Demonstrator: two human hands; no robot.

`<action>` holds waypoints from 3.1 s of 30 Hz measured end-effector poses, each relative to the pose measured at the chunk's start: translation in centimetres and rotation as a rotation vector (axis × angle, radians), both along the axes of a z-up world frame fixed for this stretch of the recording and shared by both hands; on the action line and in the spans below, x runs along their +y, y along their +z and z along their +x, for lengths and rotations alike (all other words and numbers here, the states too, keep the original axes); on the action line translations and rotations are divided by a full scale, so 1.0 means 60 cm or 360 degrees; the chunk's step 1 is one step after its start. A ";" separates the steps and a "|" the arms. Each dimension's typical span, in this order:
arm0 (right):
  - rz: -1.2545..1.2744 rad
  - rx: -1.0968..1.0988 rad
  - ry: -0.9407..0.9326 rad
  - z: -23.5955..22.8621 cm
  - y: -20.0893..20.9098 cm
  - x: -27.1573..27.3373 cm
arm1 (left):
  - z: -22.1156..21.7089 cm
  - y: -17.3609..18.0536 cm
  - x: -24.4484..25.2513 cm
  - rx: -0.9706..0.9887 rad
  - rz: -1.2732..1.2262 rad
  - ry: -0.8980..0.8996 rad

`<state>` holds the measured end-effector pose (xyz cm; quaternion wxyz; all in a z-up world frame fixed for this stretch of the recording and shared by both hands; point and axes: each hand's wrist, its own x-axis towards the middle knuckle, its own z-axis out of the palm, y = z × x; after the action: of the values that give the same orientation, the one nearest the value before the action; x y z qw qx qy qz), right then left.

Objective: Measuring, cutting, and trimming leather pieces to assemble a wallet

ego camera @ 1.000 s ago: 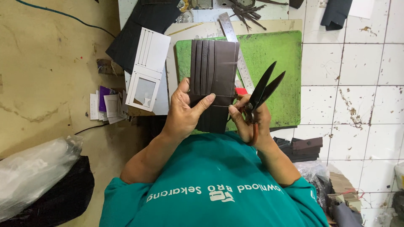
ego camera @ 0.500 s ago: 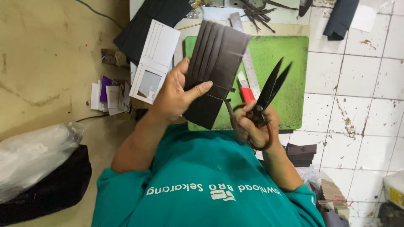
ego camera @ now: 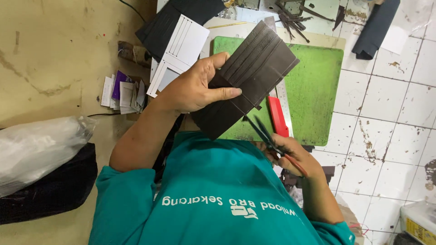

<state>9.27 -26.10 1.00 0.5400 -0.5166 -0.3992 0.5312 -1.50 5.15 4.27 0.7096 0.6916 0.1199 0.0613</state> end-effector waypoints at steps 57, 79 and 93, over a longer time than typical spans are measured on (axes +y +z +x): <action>-0.0459 0.1041 -0.0579 -0.078 -0.107 -0.003 | -0.041 -0.173 -0.113 -0.0256 0.0866 0.0202; -0.0263 0.0029 -0.1061 -0.064 -0.077 0.017 | -0.051 -0.106 -0.208 -0.0448 0.1130 -0.0075; 0.0167 -0.1020 -0.1674 0.174 0.044 0.113 | 0.056 -0.175 -0.080 0.0774 0.1757 0.0130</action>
<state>19.70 -19.31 3.65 0.6074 -0.7509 -0.2590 -0.0082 1.88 0.37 -6.24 0.1953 0.9467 0.2556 -0.0181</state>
